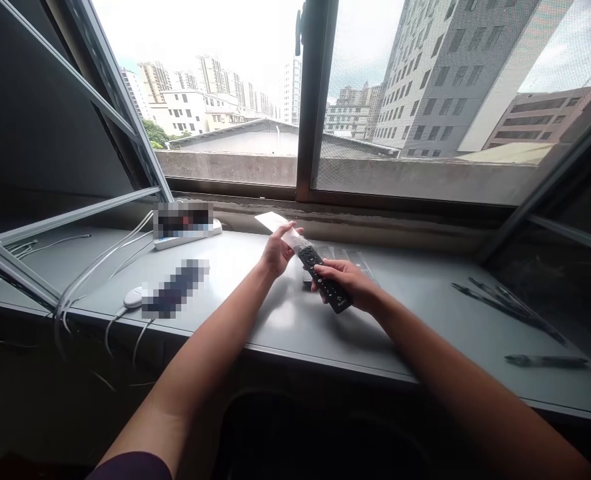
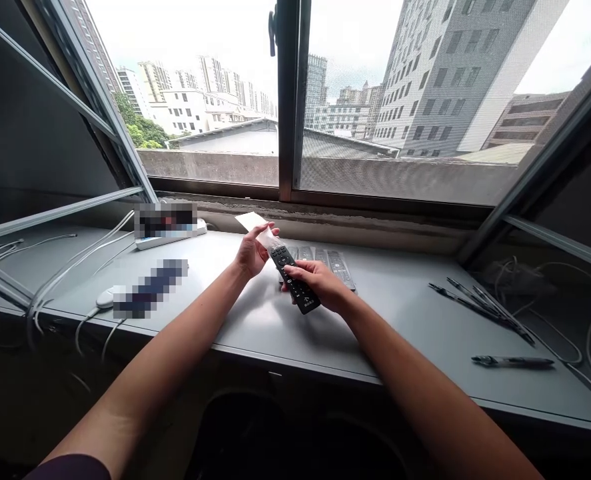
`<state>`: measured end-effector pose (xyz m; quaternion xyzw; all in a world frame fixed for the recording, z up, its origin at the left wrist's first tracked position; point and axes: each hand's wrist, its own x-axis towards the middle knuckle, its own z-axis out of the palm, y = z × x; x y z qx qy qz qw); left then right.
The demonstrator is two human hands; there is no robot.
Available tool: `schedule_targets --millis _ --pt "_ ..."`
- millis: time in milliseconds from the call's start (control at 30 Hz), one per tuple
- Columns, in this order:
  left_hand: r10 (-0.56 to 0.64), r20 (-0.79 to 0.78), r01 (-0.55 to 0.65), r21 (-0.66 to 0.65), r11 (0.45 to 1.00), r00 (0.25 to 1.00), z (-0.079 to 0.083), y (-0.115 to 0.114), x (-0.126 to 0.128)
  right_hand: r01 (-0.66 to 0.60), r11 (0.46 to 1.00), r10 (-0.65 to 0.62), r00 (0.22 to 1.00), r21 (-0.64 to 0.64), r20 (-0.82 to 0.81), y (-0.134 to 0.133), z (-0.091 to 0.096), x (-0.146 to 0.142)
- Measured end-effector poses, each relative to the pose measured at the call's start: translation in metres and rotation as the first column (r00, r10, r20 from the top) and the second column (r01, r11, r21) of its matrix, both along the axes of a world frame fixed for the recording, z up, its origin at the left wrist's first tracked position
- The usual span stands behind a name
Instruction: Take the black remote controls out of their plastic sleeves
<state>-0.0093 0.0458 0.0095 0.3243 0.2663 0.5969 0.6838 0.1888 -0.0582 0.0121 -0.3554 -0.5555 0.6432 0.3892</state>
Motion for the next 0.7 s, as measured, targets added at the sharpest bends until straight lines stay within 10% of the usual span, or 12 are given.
schedule_targets --millis 333,700 --pt "-0.402 -0.146 0.42 0.125 0.899 0.904 0.0 -0.024 0.013 0.173 0.984 -0.174 0.985 0.048 0.009 0.01 -0.012 0.002" --pt "-0.164 0.047 0.157 0.125 0.98 0.985 0.004 -0.016 0.014 -0.046 0.997 0.038 0.992 0.061 0.122 0.012 -0.015 0.004"
